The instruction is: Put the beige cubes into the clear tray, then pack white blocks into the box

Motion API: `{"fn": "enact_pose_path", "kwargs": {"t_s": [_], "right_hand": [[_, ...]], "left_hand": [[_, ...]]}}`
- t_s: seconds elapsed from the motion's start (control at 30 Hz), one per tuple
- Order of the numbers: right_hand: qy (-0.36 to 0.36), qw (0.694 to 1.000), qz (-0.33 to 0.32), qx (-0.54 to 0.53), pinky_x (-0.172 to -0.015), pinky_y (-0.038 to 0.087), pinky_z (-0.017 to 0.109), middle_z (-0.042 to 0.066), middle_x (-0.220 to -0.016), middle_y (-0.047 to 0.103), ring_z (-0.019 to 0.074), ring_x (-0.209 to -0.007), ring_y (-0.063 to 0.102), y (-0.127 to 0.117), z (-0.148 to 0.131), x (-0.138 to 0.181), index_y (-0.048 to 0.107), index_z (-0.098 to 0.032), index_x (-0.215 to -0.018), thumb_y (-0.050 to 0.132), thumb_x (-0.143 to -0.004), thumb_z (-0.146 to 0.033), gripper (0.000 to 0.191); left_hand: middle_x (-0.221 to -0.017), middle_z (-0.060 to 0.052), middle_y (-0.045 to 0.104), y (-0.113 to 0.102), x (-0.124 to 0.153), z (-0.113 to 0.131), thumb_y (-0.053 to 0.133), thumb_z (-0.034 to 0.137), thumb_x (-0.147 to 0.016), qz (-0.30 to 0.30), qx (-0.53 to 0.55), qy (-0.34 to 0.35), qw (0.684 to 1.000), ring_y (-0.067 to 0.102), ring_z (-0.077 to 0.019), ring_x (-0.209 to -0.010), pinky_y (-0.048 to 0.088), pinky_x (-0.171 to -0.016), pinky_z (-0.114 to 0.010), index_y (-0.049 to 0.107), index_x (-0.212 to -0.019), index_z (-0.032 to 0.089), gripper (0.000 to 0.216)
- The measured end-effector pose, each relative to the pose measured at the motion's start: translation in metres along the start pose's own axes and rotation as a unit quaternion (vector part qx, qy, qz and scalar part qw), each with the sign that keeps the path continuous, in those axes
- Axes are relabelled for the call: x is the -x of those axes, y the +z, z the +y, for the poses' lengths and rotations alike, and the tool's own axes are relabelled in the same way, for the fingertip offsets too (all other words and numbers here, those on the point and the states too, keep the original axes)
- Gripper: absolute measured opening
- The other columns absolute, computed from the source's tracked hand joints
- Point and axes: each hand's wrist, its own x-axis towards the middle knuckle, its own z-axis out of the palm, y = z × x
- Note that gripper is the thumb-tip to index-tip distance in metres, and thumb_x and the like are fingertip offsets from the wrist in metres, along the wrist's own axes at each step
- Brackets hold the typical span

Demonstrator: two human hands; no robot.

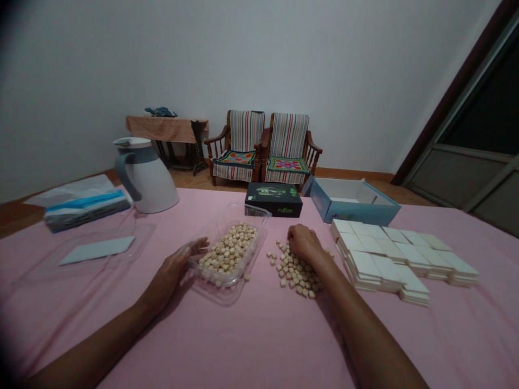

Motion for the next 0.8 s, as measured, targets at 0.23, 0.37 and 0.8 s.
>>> {"fn": "enact_pose_path", "kwargs": {"t_s": [0.23,0.37,0.8], "right_hand": [[-0.013,0.983,0.126,-0.131,-0.068,0.041,0.025,0.005,-0.08,0.064,0.0161,-0.075,0.058,-0.024,-0.014,0.004,0.063,-0.015,-0.079,0.056,-0.07,-0.014,0.012],[-0.125,0.913,0.139,-0.363,-0.063,0.044,0.024,0.002,-0.077,0.064,0.0137,-0.069,0.058,-0.048,-0.048,0.017,0.062,-0.016,-0.085,0.056,-0.075,-0.023,0.013],[-0.082,0.994,0.019,-0.074,-0.073,0.04,0.026,0.008,-0.089,0.067,0.0175,-0.082,0.059,-0.002,-0.027,0.005,0.068,-0.015,-0.088,0.053,-0.078,-0.016,0.018]], "left_hand": [[-0.122,-0.015,0.064,0.003,0.002,0.001,0.051,0.06,-0.08,0.007,0.001,-0.031,1.0,0.058,-0.0287,-0.112,0.05,-0.085,-0.035,0.061,-0.118,0.016,0.059],[-0.125,-0.014,0.062,0.001,0.001,-0.001,0.049,0.06,-0.082,0.0,0.001,-0.033,0.999,0.056,-0.0287,-0.115,0.049,-0.087,-0.034,0.061,-0.119,0.017,0.058],[-0.125,-0.014,0.062,0.0,0.0,-0.004,0.051,0.058,-0.082,0.0,0.009,-0.024,1.0,0.056,-0.0282,-0.115,0.047,-0.09,-0.036,0.061,-0.119,0.017,0.056]]}}
